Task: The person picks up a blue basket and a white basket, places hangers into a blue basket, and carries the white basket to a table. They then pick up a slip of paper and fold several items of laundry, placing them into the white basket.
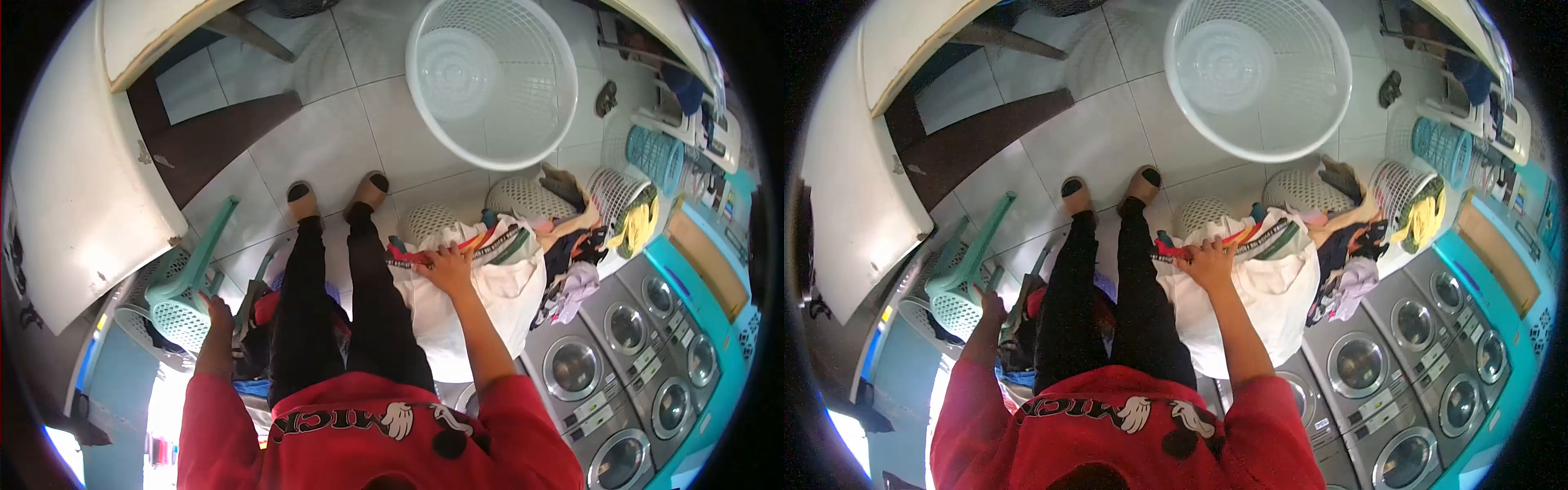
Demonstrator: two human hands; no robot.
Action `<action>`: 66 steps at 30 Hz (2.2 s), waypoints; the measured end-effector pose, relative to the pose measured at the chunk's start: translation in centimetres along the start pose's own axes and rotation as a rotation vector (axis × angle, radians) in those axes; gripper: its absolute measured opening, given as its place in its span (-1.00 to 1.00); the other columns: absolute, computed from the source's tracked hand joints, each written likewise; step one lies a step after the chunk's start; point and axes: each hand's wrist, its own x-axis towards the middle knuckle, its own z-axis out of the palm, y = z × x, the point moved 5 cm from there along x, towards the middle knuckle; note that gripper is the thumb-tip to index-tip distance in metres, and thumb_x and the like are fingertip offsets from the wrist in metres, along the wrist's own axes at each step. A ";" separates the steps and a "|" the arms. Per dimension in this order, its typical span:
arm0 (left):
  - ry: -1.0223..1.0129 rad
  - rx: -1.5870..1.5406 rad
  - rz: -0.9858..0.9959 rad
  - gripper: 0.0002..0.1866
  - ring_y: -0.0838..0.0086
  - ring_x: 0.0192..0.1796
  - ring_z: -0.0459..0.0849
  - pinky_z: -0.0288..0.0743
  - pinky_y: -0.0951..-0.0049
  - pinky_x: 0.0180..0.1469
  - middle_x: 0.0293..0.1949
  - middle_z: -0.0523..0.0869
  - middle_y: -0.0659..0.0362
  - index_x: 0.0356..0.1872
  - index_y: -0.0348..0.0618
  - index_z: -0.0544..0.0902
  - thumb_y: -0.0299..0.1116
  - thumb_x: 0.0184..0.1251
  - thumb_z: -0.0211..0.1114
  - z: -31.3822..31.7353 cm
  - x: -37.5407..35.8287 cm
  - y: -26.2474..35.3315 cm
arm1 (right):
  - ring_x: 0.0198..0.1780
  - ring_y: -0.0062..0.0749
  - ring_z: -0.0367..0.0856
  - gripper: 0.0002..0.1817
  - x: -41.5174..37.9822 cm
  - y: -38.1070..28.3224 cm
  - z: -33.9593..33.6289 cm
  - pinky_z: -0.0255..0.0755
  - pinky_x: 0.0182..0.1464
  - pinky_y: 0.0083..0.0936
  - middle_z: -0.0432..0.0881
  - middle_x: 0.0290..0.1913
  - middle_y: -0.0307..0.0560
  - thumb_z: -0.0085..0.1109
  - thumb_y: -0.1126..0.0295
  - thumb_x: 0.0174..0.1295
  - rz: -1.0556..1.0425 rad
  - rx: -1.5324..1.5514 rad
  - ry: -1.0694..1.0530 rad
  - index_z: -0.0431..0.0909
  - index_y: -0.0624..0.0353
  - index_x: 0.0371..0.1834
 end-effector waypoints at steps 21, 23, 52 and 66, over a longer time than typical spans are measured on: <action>0.032 -0.260 0.258 -0.60 0.27 0.12 0.35 0.11 -0.41 -0.02 -0.05 0.49 0.16 -0.18 0.02 0.55 -0.10 -0.11 0.24 -26.0 1.0 1.7 | 0.23 -0.06 0.11 -0.49 0.5 2.5 4.2 -0.41 0.10 0.43 0.41 0.06 -0.11 -0.05 -0.06 -0.01 0.060 0.276 -0.177 0.48 -0.02 -0.05; 0.021 -0.576 0.273 -0.63 0.25 0.12 0.37 0.14 -0.40 -0.03 -0.03 0.49 0.14 -0.16 0.01 0.54 -0.12 -0.03 0.17 -22.7 8.1 0.9 | 0.22 -0.11 0.16 -0.50 0.5 3.3 3.1 -0.40 0.09 0.44 0.42 0.04 -0.11 -0.03 -0.03 -0.01 0.075 0.394 -0.149 0.48 -0.01 -0.05; 0.685 -1.548 0.448 -0.61 0.44 -0.01 0.44 0.24 0.48 0.10 -0.05 0.48 0.11 0.07 -0.21 0.32 -0.36 0.22 0.05 -62.0 2.1 2.1 | -0.04 -0.23 0.44 -0.74 0.9 12.5 1.1 0.23 0.05 -0.52 0.49 -0.09 0.00 -0.10 0.38 0.18 0.801 1.785 0.874 0.44 0.21 -0.10; 0.951 0.077 0.665 -0.29 0.06 0.27 0.09 -0.01 0.14 0.26 0.23 0.09 -0.15 0.21 -0.21 0.11 -0.32 -0.01 0.18 -54.8 -1.1 15.8 | 0.18 -0.10 0.12 -0.36 -35.7 -1.3 -24.9 0.26 0.02 -0.12 0.09 0.21 0.03 0.00 -0.04 0.09 -1.798 1.144 1.559 0.03 0.00 0.16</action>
